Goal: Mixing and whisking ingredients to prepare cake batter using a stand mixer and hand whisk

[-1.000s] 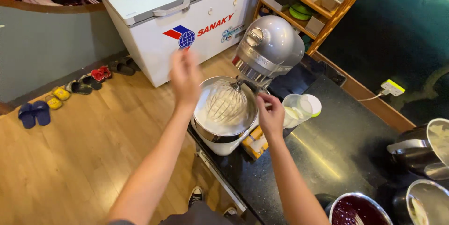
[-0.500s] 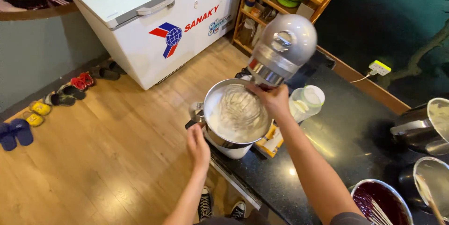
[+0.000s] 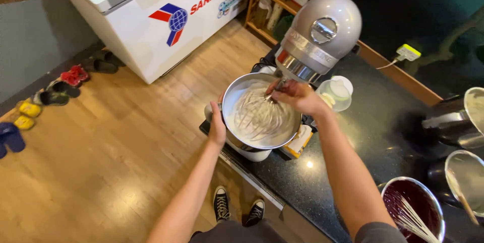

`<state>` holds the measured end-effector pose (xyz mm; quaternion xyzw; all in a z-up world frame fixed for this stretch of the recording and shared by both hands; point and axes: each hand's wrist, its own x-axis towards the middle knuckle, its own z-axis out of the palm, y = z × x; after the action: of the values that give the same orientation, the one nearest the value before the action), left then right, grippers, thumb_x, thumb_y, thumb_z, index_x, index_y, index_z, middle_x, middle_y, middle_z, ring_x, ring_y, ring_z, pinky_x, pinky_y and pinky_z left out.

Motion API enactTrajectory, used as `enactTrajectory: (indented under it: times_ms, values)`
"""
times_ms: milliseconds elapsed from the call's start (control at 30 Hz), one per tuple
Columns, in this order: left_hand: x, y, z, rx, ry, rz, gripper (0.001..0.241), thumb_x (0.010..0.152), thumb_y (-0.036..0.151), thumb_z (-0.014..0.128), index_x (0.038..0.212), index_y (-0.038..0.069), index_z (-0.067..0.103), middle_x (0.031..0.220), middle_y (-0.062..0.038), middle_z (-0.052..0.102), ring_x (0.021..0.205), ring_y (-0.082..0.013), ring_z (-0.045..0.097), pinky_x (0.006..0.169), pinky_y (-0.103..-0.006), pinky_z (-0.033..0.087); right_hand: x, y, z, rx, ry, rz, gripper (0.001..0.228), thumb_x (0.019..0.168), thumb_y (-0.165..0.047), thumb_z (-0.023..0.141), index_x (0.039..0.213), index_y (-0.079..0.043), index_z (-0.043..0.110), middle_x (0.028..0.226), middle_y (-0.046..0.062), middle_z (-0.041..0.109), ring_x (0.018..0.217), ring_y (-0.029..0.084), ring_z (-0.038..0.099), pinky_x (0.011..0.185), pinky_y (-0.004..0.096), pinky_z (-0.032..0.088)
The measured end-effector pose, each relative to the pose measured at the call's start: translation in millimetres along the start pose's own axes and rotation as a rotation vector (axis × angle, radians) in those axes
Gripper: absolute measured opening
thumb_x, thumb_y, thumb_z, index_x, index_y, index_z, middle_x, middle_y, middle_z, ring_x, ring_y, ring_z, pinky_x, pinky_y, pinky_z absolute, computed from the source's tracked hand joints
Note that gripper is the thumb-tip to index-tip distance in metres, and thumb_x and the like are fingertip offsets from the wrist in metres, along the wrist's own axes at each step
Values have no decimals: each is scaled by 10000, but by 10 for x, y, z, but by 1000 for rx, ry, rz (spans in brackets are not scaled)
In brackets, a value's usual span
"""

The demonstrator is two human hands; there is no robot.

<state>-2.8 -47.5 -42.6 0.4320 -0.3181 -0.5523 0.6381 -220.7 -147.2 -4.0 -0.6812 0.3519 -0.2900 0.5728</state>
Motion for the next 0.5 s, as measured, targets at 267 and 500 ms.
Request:
enactTrajectory:
  times_ms: [267,500]
  values:
    - [828,-454,-230,127,158,-343,535,878,502,637,1104,35,769,1147,-188,693,1182,-281,614,1045,-394,435,-445,-78,323,-503,382,-4,305,782,-330,904,938,-115,754,546,-25,556,515,122,525,550,241,427]
    - [477,-430,-269,395,-176,-71,519,998,279,351,1458,172,566,1470,-190,566,1451,-336,418,1243,-431,270,-908,-367,393,-560,604,-7,291,784,-257,910,934,-107,710,575,4,585,539,126,569,568,226,444]
